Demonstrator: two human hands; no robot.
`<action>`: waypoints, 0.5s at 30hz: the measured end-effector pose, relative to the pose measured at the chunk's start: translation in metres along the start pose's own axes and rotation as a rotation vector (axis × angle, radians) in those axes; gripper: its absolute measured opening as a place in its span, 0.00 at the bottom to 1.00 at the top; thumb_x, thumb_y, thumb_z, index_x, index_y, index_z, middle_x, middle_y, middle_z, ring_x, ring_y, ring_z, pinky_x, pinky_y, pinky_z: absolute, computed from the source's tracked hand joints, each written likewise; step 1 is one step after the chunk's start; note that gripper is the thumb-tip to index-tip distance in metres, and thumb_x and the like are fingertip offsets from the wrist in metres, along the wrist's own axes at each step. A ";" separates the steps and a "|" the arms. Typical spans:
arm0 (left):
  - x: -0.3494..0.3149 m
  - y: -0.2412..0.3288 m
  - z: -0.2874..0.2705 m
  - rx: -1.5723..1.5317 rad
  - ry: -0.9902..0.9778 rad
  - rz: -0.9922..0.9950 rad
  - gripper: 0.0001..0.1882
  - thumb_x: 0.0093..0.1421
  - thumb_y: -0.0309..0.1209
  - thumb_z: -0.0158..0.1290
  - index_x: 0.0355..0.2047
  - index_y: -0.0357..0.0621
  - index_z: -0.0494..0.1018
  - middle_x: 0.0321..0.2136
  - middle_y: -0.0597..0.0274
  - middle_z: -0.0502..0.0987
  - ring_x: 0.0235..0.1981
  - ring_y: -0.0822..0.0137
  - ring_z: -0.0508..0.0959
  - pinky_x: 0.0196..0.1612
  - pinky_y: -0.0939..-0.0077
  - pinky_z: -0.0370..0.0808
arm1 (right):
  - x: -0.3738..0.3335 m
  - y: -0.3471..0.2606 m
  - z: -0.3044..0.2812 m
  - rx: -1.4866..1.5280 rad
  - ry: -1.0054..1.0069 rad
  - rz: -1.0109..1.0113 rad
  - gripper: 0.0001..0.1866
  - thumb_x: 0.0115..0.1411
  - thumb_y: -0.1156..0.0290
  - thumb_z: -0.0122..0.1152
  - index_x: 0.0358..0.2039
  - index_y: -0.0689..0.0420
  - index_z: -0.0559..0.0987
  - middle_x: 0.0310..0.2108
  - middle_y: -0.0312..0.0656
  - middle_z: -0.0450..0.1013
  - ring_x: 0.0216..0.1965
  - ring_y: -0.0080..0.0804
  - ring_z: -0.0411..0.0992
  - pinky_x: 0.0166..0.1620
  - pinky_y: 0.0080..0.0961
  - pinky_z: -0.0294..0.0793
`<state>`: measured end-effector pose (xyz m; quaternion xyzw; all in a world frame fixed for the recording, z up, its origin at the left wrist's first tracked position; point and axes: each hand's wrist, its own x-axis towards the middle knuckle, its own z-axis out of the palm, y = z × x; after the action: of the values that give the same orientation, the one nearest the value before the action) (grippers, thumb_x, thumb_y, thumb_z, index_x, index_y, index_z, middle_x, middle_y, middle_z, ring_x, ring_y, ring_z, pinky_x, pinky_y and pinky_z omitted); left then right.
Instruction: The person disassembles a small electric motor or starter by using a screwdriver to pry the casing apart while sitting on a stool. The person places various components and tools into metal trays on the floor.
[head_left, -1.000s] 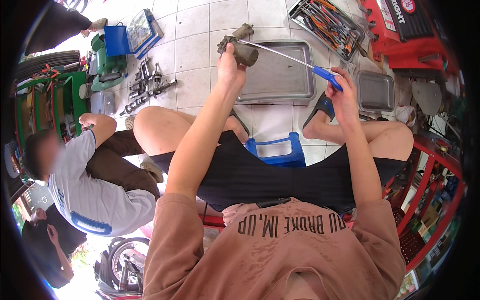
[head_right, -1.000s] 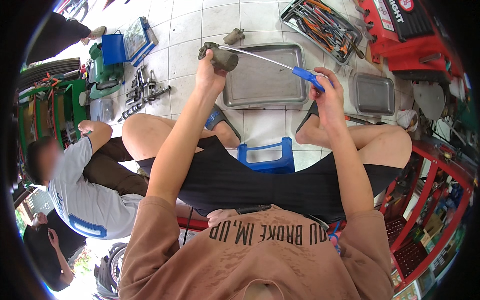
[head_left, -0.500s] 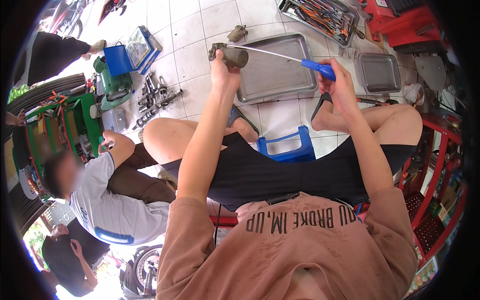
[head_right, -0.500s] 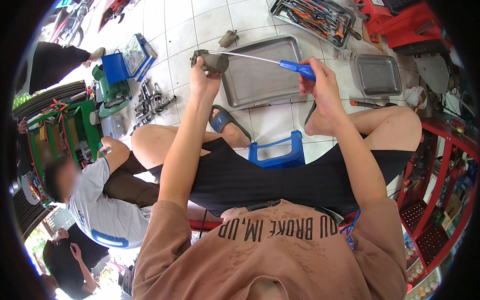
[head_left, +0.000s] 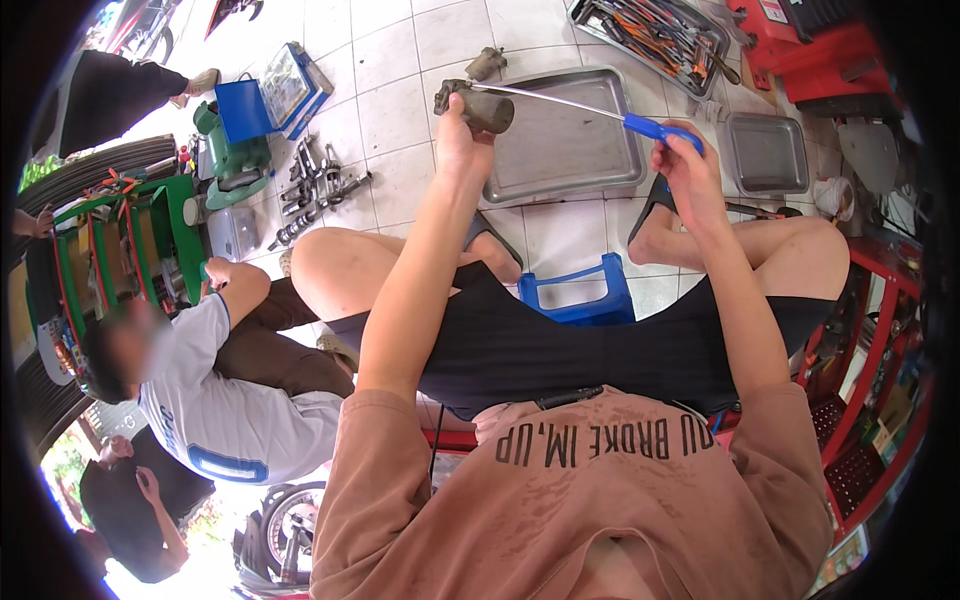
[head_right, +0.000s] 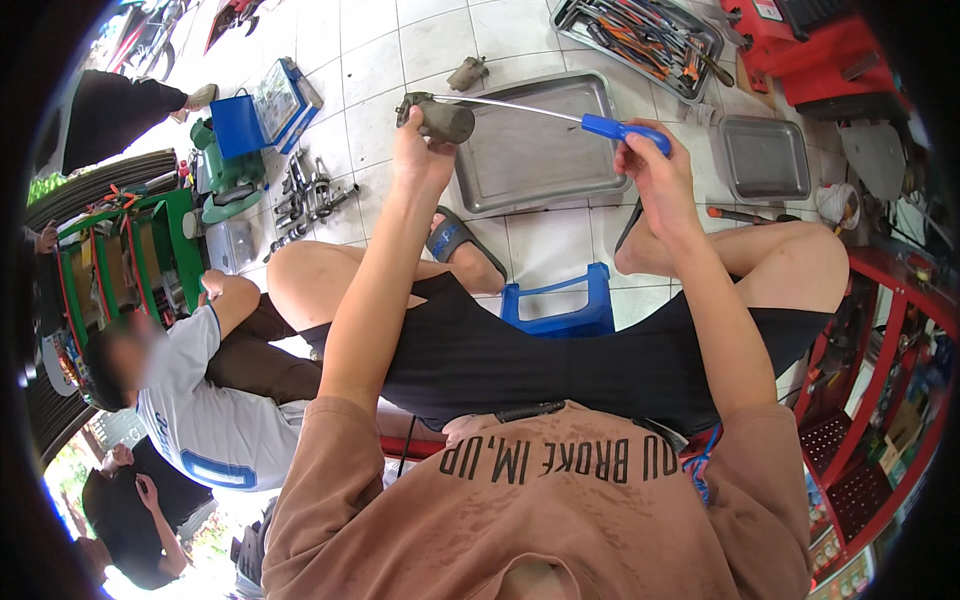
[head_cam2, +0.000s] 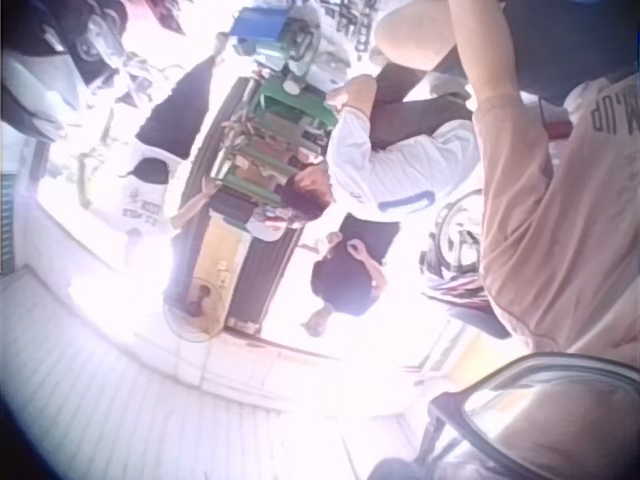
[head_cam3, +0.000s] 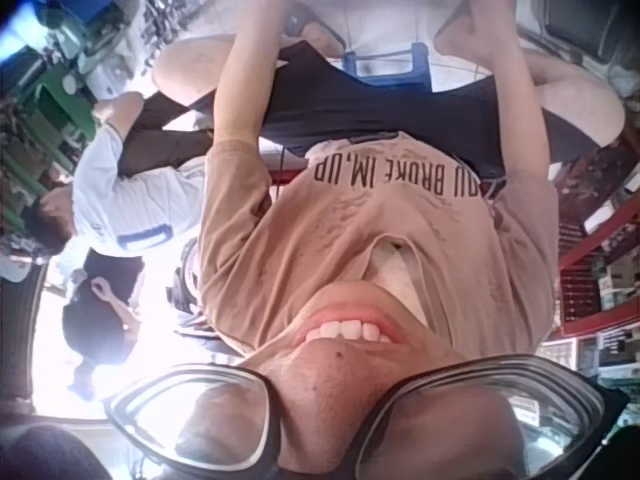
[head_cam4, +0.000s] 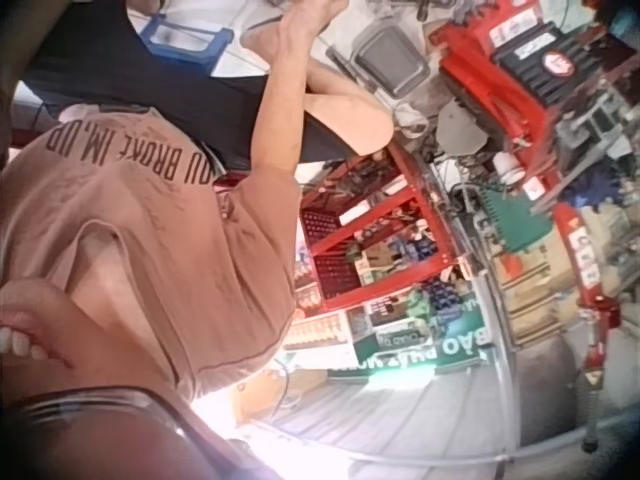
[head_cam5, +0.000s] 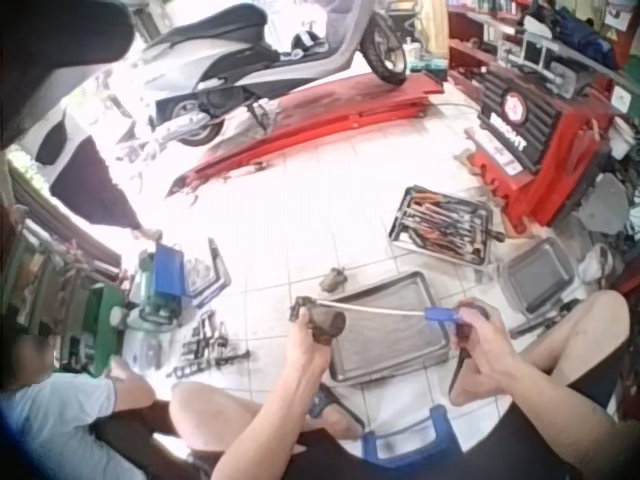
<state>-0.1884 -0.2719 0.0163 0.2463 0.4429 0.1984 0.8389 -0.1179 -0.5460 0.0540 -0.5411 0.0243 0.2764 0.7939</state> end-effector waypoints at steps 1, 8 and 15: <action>-0.001 0.001 0.000 -0.008 -0.011 -0.003 0.12 0.65 0.38 0.44 0.45 0.46 0.65 0.41 0.57 0.69 0.41 0.60 0.71 0.47 0.61 0.70 | -0.001 -0.002 0.001 0.002 -0.005 0.023 0.12 0.60 0.68 0.54 0.40 0.62 0.73 0.24 0.38 0.69 0.23 0.23 0.67 0.27 0.21 0.65; -0.004 0.001 0.001 0.000 0.004 0.007 0.12 0.65 0.38 0.45 0.44 0.47 0.65 0.40 0.59 0.69 0.41 0.62 0.70 0.44 0.64 0.69 | -0.003 -0.007 0.000 -0.099 -0.031 0.050 0.11 0.61 0.67 0.52 0.40 0.61 0.71 0.22 0.37 0.68 0.21 0.21 0.65 0.26 0.19 0.64; -0.004 -0.004 -0.002 0.023 -0.051 0.010 0.12 0.65 0.37 0.44 0.46 0.47 0.64 0.42 0.59 0.68 0.42 0.61 0.69 0.45 0.63 0.69 | -0.005 -0.009 0.002 -0.065 0.063 0.025 0.08 0.63 0.69 0.49 0.36 0.61 0.72 0.22 0.38 0.69 0.21 0.24 0.65 0.26 0.21 0.64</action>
<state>-0.1918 -0.2772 0.0153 0.2630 0.4226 0.1911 0.8460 -0.1179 -0.5488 0.0642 -0.5746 0.0471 0.2696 0.7713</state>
